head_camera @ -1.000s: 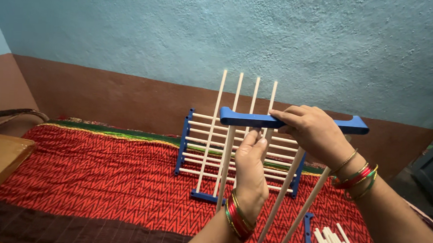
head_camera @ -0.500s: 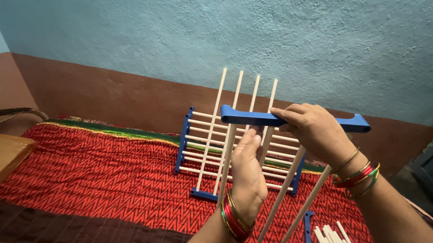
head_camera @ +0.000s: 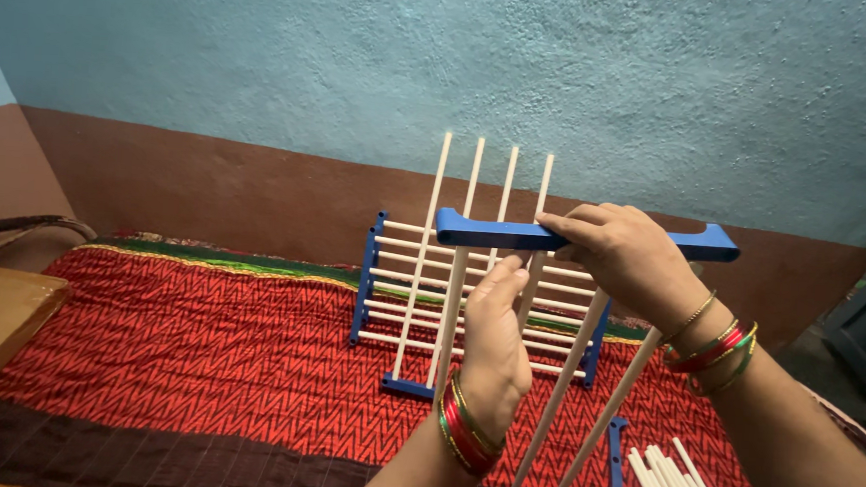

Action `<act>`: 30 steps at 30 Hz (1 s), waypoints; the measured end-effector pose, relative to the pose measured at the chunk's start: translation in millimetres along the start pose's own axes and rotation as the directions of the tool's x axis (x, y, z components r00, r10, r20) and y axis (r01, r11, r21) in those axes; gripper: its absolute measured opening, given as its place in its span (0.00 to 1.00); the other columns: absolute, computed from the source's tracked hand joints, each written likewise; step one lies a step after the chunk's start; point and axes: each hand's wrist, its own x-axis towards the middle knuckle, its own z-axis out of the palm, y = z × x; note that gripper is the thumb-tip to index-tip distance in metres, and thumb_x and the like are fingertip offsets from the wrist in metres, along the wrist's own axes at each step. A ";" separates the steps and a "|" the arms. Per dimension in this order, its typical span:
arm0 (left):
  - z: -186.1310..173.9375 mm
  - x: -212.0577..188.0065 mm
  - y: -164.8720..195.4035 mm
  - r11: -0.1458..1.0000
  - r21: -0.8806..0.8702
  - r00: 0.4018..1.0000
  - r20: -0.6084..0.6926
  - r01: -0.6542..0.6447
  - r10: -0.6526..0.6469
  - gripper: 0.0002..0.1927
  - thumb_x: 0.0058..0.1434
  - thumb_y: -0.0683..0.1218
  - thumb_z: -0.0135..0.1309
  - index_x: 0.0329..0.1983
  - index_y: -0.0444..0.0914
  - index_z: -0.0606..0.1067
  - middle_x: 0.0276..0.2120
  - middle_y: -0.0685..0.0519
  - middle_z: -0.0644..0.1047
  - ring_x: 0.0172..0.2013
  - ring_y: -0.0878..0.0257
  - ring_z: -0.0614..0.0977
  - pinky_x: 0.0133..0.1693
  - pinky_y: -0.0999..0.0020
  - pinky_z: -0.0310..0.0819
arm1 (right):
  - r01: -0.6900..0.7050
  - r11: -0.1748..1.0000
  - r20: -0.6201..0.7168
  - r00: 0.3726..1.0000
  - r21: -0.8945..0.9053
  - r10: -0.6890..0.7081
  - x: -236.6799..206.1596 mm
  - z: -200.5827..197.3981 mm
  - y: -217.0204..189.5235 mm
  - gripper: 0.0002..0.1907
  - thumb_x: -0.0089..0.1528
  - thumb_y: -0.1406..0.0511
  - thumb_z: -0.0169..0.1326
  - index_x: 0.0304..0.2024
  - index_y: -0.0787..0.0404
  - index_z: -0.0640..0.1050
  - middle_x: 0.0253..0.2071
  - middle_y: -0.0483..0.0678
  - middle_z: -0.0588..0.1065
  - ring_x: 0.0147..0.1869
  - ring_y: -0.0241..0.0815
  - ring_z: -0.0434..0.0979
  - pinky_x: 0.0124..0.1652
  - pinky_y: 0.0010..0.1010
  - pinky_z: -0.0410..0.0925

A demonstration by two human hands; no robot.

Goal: The person assembles a plastic pipe rack on a bed, inserting white tubes into blue plastic end frames to build horizontal rows, then standing the frame upright and attaching vertical tubes and a top blue rail, pressing each tube into its sockets by hand.

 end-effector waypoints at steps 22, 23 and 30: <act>8.7 10.2 0.7 0.822 0.444 0.934 0.135 -0.356 0.331 0.13 0.69 0.46 0.54 0.51 0.32 0.79 0.40 0.54 0.82 0.40 0.70 0.77 0.44 0.73 0.73 | -0.038 0.998 0.051 0.998 -0.042 0.040 2.4 -1.4 2.9 0.21 0.58 0.69 0.57 0.55 0.55 0.81 0.43 0.47 0.81 0.45 0.49 0.81 0.45 0.39 0.72; 9.9 8.9 -0.7 0.823 0.454 0.938 0.107 -0.341 0.330 0.14 0.69 0.46 0.54 0.51 0.32 0.79 0.40 0.54 0.82 0.40 0.71 0.77 0.43 0.73 0.72 | -0.030 0.999 0.040 0.999 -0.041 0.032 2.4 -1.5 2.8 0.21 0.58 0.69 0.57 0.54 0.54 0.81 0.43 0.47 0.81 0.45 0.49 0.81 0.45 0.39 0.72; 16.0 4.1 -7.3 0.791 0.471 0.901 0.019 -0.390 0.433 0.14 0.68 0.45 0.54 0.53 0.34 0.78 0.42 0.57 0.83 0.41 0.72 0.81 0.43 0.75 0.76 | -0.026 1.000 0.033 0.999 -0.011 0.027 3.9 -1.6 0.2 0.22 0.58 0.68 0.58 0.56 0.50 0.81 0.41 0.45 0.80 0.43 0.47 0.81 0.42 0.40 0.71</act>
